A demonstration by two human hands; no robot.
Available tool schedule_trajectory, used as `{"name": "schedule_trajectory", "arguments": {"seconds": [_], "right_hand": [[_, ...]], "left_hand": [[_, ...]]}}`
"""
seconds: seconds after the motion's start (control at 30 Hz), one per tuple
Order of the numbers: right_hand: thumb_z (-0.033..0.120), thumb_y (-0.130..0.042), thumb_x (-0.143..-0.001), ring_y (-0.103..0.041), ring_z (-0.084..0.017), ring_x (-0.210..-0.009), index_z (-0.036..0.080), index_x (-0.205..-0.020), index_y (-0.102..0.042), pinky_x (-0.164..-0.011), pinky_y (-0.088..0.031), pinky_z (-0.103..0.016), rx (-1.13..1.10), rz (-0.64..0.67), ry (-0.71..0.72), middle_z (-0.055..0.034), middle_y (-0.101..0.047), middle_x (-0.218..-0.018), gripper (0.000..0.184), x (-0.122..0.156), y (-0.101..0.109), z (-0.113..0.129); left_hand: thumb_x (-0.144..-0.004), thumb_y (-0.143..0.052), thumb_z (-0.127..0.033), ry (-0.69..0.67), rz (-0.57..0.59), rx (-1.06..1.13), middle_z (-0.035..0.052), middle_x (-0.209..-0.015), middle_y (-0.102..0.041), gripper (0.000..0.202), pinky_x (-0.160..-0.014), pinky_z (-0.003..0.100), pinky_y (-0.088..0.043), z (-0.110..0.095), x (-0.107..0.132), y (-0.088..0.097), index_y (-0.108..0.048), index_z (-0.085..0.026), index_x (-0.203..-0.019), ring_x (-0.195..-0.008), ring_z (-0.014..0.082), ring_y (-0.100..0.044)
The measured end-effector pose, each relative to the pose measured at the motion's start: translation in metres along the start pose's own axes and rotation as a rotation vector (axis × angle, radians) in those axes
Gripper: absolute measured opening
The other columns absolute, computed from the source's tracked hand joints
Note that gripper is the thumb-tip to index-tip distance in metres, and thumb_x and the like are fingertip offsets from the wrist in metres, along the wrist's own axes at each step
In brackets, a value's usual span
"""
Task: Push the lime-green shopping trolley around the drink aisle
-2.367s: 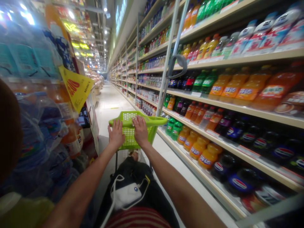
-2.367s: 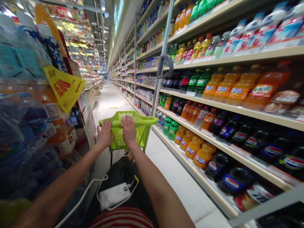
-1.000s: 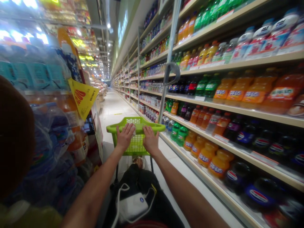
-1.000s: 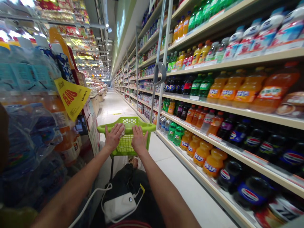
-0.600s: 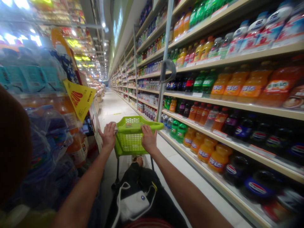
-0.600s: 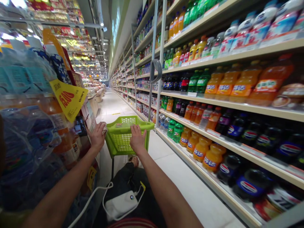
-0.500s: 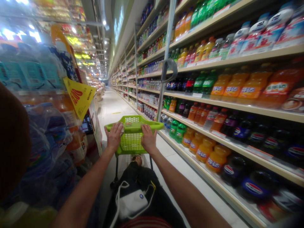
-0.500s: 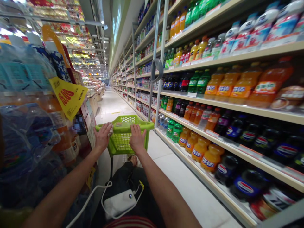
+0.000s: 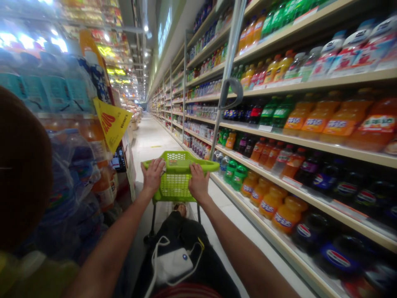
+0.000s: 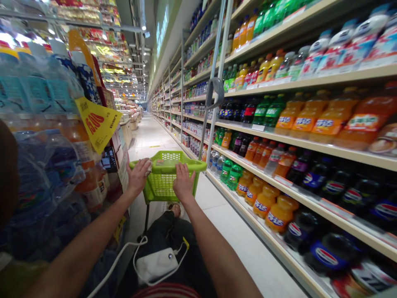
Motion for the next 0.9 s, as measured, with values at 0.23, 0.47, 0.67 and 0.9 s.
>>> {"name": "schedule_trajectory", "arguments": {"seconds": [0.23, 0.47, 0.67, 0.9], "right_hand": [[0.009, -0.036, -0.073, -0.027, -0.022, -0.131, 0.016, -0.131, -0.040, -0.103, -0.015, -0.055, 0.014, -0.016, 0.004, -0.0092, -0.037, -0.139, 0.058, 0.002, 0.004, -0.004], [0.008, -0.037, -0.073, -0.027, -0.021, -0.130, 0.017, -0.130, -0.040, -0.104, -0.012, -0.055, -0.012, -0.030, 0.012, -0.0090, -0.037, -0.139, 0.058, 0.003, 0.002, -0.004], [0.009, -0.037, -0.073, -0.026, -0.021, -0.131, 0.015, -0.130, -0.040, -0.103, -0.015, -0.053, -0.013, -0.043, 0.010, -0.0089, -0.036, -0.140, 0.058, 0.005, 0.002, 0.000], [0.008, -0.037, -0.072, -0.026, -0.021, -0.131, 0.016, -0.130, -0.040, -0.104, -0.013, -0.054, -0.019, -0.030, 0.011, -0.0080, -0.035, -0.140, 0.059, 0.007, 0.002, -0.002]], "left_hand": [[-0.086, -0.037, -0.017, -0.090, 0.002, 0.028, 0.0028, -0.133, -0.047, 0.037, -0.106, 0.059, 0.002, -0.019, 0.000, -0.008, -0.051, -0.029, -0.118, -0.128, 0.0232, -0.036], [-0.085, -0.040, -0.023, 0.139, -0.091, -0.061, 0.0082, -0.131, -0.049, 0.036, -0.107, 0.057, 0.000, 0.047, -0.002, 0.021, -0.052, -0.024, -0.118, -0.123, 0.0255, -0.041], [-0.085, -0.038, -0.017, 0.024, -0.014, -0.010, 0.0055, -0.131, -0.050, 0.038, -0.107, 0.057, -0.004, 0.000, -0.003, 0.005, -0.051, -0.028, -0.118, -0.123, 0.0215, -0.042], [-0.086, -0.036, -0.018, -0.153, 0.050, -0.011, 0.0044, -0.134, -0.046, 0.040, -0.108, 0.056, 0.000, -0.042, 0.003, -0.011, -0.049, -0.030, -0.121, -0.127, 0.0197, -0.037]]}}
Point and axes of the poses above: each hand's wrist, its own x-axis away from the middle knuckle, its own y-axis out of the back of the hand, z = x × y, the point moved 10 cm from there along -x, towards the middle knuckle
